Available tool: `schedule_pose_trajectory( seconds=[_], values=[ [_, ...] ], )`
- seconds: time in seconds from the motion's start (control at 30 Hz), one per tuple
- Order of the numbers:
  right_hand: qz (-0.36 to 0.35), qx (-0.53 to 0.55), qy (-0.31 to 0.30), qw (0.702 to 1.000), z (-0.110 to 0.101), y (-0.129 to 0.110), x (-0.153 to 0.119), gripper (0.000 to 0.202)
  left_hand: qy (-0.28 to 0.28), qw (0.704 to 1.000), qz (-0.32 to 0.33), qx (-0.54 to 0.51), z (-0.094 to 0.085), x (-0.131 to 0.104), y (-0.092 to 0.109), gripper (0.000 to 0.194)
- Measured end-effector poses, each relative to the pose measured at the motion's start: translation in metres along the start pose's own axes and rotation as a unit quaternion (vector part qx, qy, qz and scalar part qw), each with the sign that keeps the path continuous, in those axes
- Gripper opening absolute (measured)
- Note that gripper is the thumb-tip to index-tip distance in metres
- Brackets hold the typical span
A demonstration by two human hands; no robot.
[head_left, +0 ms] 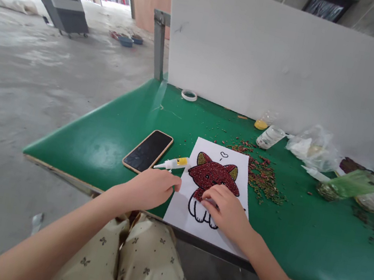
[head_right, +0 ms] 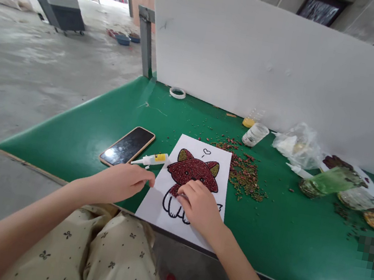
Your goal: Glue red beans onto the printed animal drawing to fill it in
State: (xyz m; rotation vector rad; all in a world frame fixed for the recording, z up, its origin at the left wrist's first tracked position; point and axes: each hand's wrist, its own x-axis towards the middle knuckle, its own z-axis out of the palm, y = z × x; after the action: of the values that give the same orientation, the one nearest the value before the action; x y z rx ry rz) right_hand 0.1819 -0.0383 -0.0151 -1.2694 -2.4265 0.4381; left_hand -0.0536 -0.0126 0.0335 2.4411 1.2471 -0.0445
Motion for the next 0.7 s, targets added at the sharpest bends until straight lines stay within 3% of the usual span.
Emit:
schedule_pose_trajectory(
  seconds=[0.7],
  values=[
    [-0.012, -0.026, 0.011, 1.000, 0.0024, 0.0009, 0.0002, 0.010, 0.005, 1.000, 0.002, 0.001, 0.0005, -0.0004, 0.0006, 0.033]
  ],
)
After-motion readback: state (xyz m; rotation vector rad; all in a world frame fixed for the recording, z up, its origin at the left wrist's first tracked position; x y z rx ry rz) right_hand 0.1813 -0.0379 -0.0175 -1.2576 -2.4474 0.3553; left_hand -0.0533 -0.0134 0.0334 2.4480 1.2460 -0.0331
